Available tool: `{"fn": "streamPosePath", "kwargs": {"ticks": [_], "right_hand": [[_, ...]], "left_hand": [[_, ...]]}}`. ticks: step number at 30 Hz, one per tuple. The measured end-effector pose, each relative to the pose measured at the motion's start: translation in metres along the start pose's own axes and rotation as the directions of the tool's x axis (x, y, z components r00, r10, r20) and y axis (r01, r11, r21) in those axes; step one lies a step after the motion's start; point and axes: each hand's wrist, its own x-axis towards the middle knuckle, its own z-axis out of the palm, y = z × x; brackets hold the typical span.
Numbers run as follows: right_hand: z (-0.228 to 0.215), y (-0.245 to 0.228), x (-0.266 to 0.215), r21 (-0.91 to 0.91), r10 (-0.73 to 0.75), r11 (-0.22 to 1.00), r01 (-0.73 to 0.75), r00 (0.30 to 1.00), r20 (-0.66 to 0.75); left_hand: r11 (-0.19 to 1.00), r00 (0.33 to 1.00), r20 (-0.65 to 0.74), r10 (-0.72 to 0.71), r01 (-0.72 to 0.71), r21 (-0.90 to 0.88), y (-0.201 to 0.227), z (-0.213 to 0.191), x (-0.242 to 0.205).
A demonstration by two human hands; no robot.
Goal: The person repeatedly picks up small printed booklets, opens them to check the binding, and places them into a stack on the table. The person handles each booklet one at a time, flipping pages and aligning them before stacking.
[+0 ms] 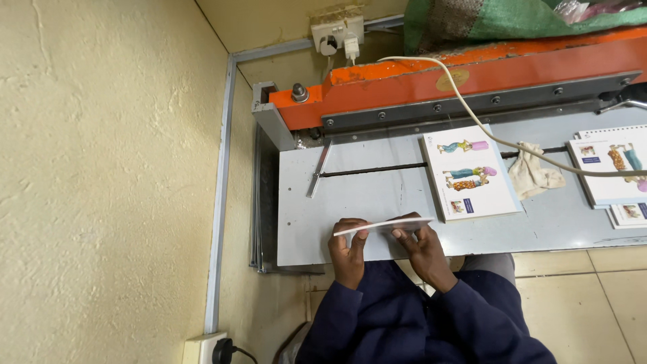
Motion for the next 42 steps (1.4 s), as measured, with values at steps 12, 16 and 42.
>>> {"fn": "streamPosePath", "kwargs": {"ticks": [12, 16, 42], "right_hand": [[-0.016, -0.035, 0.001, -0.065, 0.246, 0.968, -0.242, 0.967, 0.064], [-0.02, -0.035, -0.002, 0.024, 0.283, 0.958, -0.286, 0.955, 0.094], [0.016, -0.032, 0.088, 0.308, 0.497, 0.846, -0.435, 0.853, -0.161]], "left_hand": [[0.967, 0.95, -0.232, -0.208, 0.235, 0.096, -0.015, 0.011, -0.019], [0.921, 0.897, -0.252, -0.364, 0.387, 0.047, 0.002, 0.013, 0.006], [0.539, 0.541, 0.007, -0.841, 0.839, -0.077, -0.031, -0.034, 0.075]]}}
